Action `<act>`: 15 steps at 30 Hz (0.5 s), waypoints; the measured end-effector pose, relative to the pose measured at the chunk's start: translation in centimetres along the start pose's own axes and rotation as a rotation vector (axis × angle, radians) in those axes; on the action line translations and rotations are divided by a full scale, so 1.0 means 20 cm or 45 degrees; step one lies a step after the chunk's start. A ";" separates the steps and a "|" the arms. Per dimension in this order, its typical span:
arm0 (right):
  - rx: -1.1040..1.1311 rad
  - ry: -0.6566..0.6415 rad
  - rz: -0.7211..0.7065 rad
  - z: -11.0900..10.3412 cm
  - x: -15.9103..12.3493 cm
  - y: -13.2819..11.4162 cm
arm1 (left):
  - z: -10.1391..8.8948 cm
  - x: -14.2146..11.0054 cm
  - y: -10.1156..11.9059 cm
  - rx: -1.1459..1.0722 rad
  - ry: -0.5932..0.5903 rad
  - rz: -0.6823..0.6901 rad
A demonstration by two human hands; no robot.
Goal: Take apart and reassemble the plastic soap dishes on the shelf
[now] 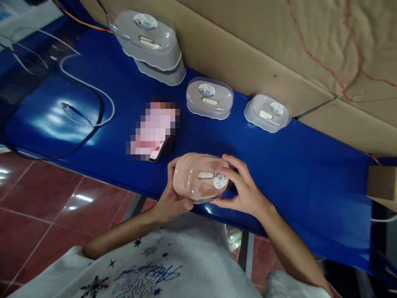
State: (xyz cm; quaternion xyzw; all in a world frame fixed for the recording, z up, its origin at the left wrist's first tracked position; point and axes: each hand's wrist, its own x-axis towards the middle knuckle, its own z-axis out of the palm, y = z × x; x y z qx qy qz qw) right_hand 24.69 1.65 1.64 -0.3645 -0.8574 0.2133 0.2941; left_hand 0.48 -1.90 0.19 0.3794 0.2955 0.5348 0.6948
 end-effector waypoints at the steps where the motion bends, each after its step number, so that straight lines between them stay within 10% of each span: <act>1: 0.017 -0.005 0.012 0.00 0.00 0.00 | 0.00 0.00 0.00 -0.012 -0.010 0.003; 15: -0.072 -0.103 0.044 0.04 -0.03 -0.03 | -0.03 -0.02 -0.04 0.103 -0.048 0.081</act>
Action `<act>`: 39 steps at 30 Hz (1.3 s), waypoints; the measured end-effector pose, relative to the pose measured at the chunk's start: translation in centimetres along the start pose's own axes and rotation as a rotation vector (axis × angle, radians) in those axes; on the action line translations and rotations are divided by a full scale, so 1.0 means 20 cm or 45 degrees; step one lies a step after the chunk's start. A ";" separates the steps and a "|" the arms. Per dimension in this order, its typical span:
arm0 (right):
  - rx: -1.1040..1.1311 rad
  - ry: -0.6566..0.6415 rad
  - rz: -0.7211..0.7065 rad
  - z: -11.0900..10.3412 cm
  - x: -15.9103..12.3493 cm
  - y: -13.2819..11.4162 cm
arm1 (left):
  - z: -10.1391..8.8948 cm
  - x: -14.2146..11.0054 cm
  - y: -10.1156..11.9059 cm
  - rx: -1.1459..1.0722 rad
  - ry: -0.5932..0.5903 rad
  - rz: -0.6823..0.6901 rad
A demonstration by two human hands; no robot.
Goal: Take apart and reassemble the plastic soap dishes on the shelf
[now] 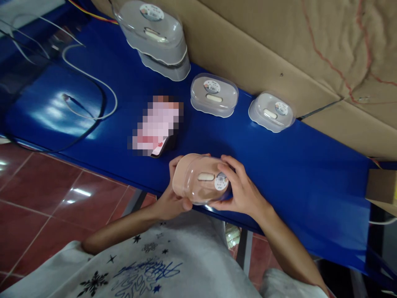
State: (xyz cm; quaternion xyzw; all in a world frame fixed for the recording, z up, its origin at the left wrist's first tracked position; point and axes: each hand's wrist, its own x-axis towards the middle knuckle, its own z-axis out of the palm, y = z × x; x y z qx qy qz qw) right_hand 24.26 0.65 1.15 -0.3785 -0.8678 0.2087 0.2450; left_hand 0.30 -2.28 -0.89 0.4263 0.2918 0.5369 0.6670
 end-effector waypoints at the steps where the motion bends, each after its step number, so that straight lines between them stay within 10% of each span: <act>1: -0.020 0.023 0.005 0.01 0.00 -0.01 | 0.00 -0.01 0.00 0.026 0.020 -0.010; 10: -0.177 0.051 0.023 0.02 0.21 0.06 | 0.00 -0.08 0.12 0.371 0.234 0.096; 18: -0.298 -0.038 -0.112 -0.04 0.54 0.23 | -0.04 -0.16 0.12 0.970 -0.017 0.235; 26: -0.648 0.194 0.313 -0.41 0.27 0.63 | -0.03 -0.15 0.07 0.664 -0.175 0.009; 39: -0.299 0.107 0.194 -0.18 -0.10 -0.13 | 0.12 -0.04 0.02 -0.216 -0.155 -0.514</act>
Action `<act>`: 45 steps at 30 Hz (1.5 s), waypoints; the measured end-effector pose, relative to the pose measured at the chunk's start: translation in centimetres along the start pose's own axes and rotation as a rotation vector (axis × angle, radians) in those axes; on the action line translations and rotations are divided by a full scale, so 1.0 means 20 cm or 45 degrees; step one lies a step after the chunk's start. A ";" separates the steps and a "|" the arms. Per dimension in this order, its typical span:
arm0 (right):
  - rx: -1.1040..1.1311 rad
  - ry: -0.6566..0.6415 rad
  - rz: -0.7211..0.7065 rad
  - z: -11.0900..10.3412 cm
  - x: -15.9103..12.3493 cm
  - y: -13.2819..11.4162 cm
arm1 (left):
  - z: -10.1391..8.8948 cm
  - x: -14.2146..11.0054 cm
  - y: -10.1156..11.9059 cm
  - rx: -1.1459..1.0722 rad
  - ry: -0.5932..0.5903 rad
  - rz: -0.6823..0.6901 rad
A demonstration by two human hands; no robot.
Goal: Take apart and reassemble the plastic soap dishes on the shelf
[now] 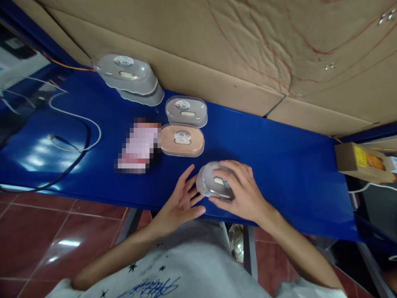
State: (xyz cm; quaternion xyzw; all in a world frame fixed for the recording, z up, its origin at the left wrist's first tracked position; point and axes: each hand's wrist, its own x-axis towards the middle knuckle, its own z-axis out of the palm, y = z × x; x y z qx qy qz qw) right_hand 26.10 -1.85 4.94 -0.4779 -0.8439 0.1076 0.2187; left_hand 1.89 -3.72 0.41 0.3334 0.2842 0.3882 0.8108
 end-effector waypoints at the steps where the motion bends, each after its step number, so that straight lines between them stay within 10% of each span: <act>1: 0.097 -0.003 0.029 0.01 0.00 -0.05 | 0.00 0.01 0.00 -0.062 -0.023 -0.042; 8: 0.536 -0.036 0.043 0.00 0.10 -0.07 | -0.05 0.01 -0.05 -0.163 -0.037 -0.176; 14: 0.195 0.225 0.108 0.01 0.24 0.30 | -0.08 -0.01 -0.06 -0.184 -0.015 -0.256; 21: -0.213 0.072 0.095 0.10 0.51 0.73 | -0.09 -0.01 -0.07 -0.175 -0.104 -0.254; 26: 0.135 0.157 0.007 0.00 0.43 0.43 | -0.07 -0.01 -0.05 -0.109 0.006 -0.042; 29: 0.527 -0.359 -0.189 -0.04 0.28 0.17 | -0.04 0.02 -0.01 -0.032 0.015 0.038; 32: 0.600 -0.494 -0.174 -0.02 0.19 0.06 | -0.02 0.05 0.03 0.008 0.033 0.062; 40: 0.862 -0.330 -0.036 0.04 0.14 0.19 | 0.03 0.09 0.03 0.028 0.110 -0.095; 45: 0.357 -0.117 0.050 0.03 0.13 0.30 | 0.02 0.07 0.03 0.155 0.127 -0.013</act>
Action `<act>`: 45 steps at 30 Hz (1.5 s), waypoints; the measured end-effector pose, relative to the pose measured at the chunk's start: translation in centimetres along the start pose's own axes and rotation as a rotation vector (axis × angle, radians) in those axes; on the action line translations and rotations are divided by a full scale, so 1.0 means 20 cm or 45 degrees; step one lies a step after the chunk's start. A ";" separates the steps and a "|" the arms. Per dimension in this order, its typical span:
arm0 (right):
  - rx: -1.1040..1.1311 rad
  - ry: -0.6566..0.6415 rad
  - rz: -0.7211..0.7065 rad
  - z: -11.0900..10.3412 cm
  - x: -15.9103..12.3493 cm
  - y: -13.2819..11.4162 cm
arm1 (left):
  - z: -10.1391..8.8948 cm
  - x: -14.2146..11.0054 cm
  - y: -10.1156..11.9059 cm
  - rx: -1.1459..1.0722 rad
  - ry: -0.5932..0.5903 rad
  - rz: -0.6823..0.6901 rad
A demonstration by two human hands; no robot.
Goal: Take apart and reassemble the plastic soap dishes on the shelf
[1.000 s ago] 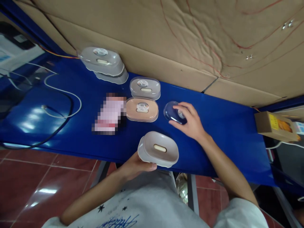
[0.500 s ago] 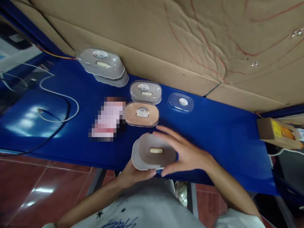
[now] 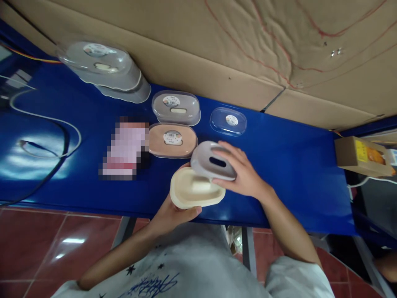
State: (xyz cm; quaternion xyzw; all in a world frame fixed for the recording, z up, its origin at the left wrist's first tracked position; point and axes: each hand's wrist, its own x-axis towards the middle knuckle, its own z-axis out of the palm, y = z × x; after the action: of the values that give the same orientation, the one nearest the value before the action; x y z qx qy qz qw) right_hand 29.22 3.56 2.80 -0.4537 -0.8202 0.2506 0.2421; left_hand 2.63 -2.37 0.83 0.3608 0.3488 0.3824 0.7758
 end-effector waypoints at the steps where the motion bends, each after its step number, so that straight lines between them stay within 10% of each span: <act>1: -0.125 0.042 0.043 -0.01 0.00 0.04 | -0.01 -0.01 0.00 0.032 -0.010 0.046; 6: -0.538 0.124 0.063 -0.03 0.02 0.15 | -0.06 -0.04 -0.01 0.324 -0.103 0.170; 12: -0.341 0.267 -0.244 -0.01 0.00 -0.04 | -0.09 -0.03 0.05 1.171 0.162 0.314; 21: -0.529 0.039 -0.501 0.10 -0.02 -0.17 | -0.12 -0.05 0.07 1.876 0.244 0.307; 30: -0.764 -0.119 -0.597 0.14 -0.06 -0.27 | -0.21 -0.16 0.12 0.848 0.230 0.244; 37: -0.428 0.100 -0.666 0.07 -0.06 -0.29 | -0.13 -0.03 0.19 -0.265 0.041 -0.326; 42: -0.271 0.368 -0.217 -0.08 -0.05 -0.13 | -0.02 0.18 0.19 -0.421 -0.191 -0.742; 45: -0.520 0.261 -0.033 -0.10 -0.03 -0.01 | -0.01 0.26 0.18 -0.431 -0.263 -0.784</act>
State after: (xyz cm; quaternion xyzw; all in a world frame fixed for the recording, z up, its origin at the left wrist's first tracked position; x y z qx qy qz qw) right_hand 30.60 3.35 4.43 -0.5060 -0.8306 0.0289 0.2306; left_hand 3.70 3.66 2.25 0.1421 0.2928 0.1446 0.9344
